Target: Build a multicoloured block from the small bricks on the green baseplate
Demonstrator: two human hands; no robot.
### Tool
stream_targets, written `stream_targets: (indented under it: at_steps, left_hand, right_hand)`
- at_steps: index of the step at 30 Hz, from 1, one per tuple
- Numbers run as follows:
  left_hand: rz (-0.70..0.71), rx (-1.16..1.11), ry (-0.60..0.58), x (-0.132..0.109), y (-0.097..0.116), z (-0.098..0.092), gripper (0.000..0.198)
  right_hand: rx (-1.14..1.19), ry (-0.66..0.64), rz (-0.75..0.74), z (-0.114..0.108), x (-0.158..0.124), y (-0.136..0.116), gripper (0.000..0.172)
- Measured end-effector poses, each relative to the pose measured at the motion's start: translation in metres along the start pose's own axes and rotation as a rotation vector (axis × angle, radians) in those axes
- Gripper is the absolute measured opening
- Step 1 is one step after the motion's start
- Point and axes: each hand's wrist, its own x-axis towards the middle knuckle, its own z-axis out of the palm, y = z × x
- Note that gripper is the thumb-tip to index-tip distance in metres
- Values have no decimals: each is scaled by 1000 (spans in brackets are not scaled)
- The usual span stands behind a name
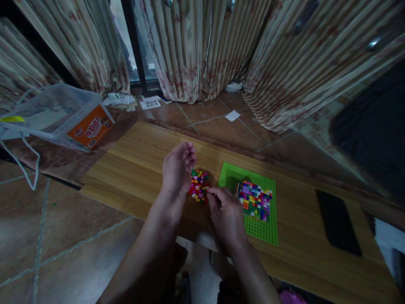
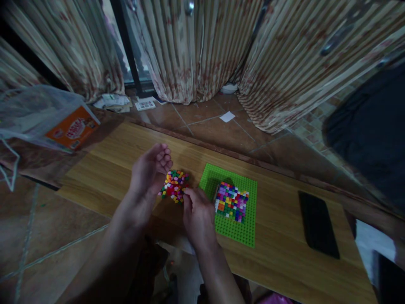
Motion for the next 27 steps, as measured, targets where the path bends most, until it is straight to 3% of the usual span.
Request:
stream_targets:
  at_steps: [9, 17, 27]
  left_hand:
    - [-141, -180, 3, -1, 17, -2, 13]
    - [-173, -131, -63, 2, 20, -7, 11]
    - [-186, -121, -30, 5, 26, -9, 7]
  right_hand:
    - [-38, -55, -27, 25, 5, -4, 15]
    - [-172, -54, -67, 52, 17, -10, 20]
    - [-246, -79, -79, 58, 24, -5, 21]
